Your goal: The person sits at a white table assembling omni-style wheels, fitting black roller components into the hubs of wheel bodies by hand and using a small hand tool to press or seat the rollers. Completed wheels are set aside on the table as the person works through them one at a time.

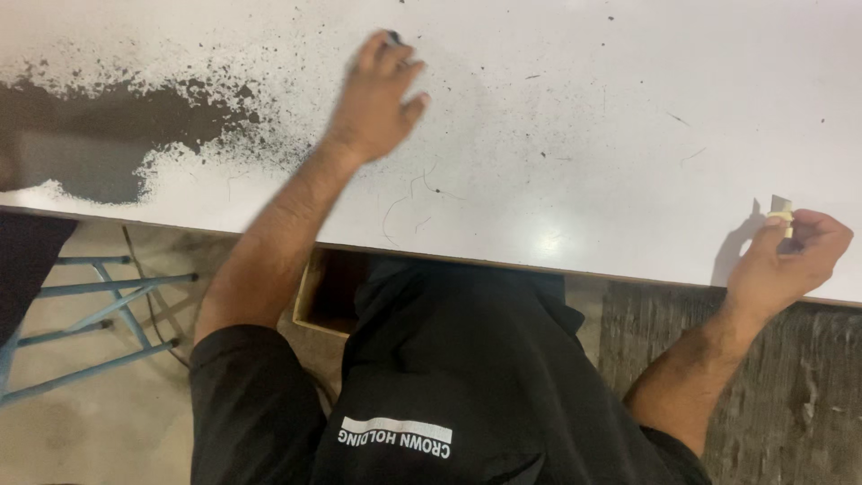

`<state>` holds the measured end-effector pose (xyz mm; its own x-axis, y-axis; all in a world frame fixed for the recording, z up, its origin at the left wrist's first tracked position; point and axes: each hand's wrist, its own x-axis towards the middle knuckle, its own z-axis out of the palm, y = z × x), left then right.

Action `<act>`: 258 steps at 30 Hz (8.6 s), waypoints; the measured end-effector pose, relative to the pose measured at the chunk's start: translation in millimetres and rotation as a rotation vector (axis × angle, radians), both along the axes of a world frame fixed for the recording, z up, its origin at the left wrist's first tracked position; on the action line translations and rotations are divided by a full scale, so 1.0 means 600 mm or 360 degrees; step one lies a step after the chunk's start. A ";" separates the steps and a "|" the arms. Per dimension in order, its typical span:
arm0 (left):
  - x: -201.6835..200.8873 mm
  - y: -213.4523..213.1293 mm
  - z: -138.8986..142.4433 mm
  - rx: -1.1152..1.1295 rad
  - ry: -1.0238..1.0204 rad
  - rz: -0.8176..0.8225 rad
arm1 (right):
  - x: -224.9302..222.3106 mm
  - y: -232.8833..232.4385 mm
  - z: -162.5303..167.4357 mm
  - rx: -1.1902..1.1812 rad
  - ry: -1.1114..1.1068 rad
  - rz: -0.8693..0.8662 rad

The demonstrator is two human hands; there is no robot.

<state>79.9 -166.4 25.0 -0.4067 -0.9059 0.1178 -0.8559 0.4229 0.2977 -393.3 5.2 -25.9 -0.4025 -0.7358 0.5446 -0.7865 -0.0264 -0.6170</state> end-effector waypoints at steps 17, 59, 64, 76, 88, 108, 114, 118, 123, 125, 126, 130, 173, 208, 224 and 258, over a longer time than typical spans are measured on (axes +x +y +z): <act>-0.005 0.127 0.016 0.0295 0.0152 -0.0013 | 0.002 0.000 0.006 -0.0018 -0.0016 -0.0013; -0.070 0.277 -0.055 -0.0502 0.0286 -0.0527 | 0.347 0.022 -0.013 0.0158 0.0413 0.1018; -0.076 0.295 -0.075 -0.0465 0.0397 -0.0333 | 0.342 0.030 -0.024 0.0124 0.0371 0.0992; -0.086 0.307 -0.118 -0.0497 0.0580 -0.0117 | 0.343 0.040 -0.063 -0.0016 0.0110 0.1329; -0.079 0.303 -0.120 -0.0605 0.0699 -0.0215 | 0.356 0.034 -0.056 -0.0022 0.0251 0.1297; -0.090 0.304 -0.124 -0.0494 0.0684 -0.0027 | 0.357 0.028 -0.066 -0.0129 0.0277 0.1308; -0.087 0.299 -0.115 -0.0355 0.0715 -0.0030 | 0.353 0.032 -0.070 -0.0182 0.0198 0.1557; -0.085 0.301 -0.112 -0.0259 0.0764 -0.0021 | 0.359 0.029 -0.071 -0.0231 0.0215 0.1483; -0.083 0.301 -0.112 -0.0190 0.0778 -0.0028 | 0.363 0.027 -0.064 -0.0244 0.0226 0.1462; -0.082 0.301 -0.112 -0.0178 0.0790 -0.0028 | 0.362 0.028 -0.060 -0.0175 0.0153 0.1461; -0.082 0.301 -0.113 -0.0171 0.0800 -0.0026 | 0.362 0.029 -0.058 -0.0139 0.0116 0.1459; -0.081 0.303 -0.115 -0.0140 0.0808 -0.0026 | 0.364 0.029 -0.054 -0.0159 0.0147 0.1449; -0.089 0.285 -0.082 -0.0480 0.0541 -0.0326 | 0.341 0.018 -0.015 0.0206 0.0404 0.1089; -0.110 0.290 -0.089 -0.0100 0.1141 -0.0037 | 0.362 0.033 -0.060 -0.0221 -0.0066 0.1365; -0.125 0.257 -0.049 -0.0119 0.0983 -0.0209 | 0.298 0.019 -0.041 -0.0045 0.0303 0.0999; -0.094 0.275 -0.076 -0.0558 0.0390 -0.0396 | 0.348 0.007 0.003 0.0293 0.0412 0.0955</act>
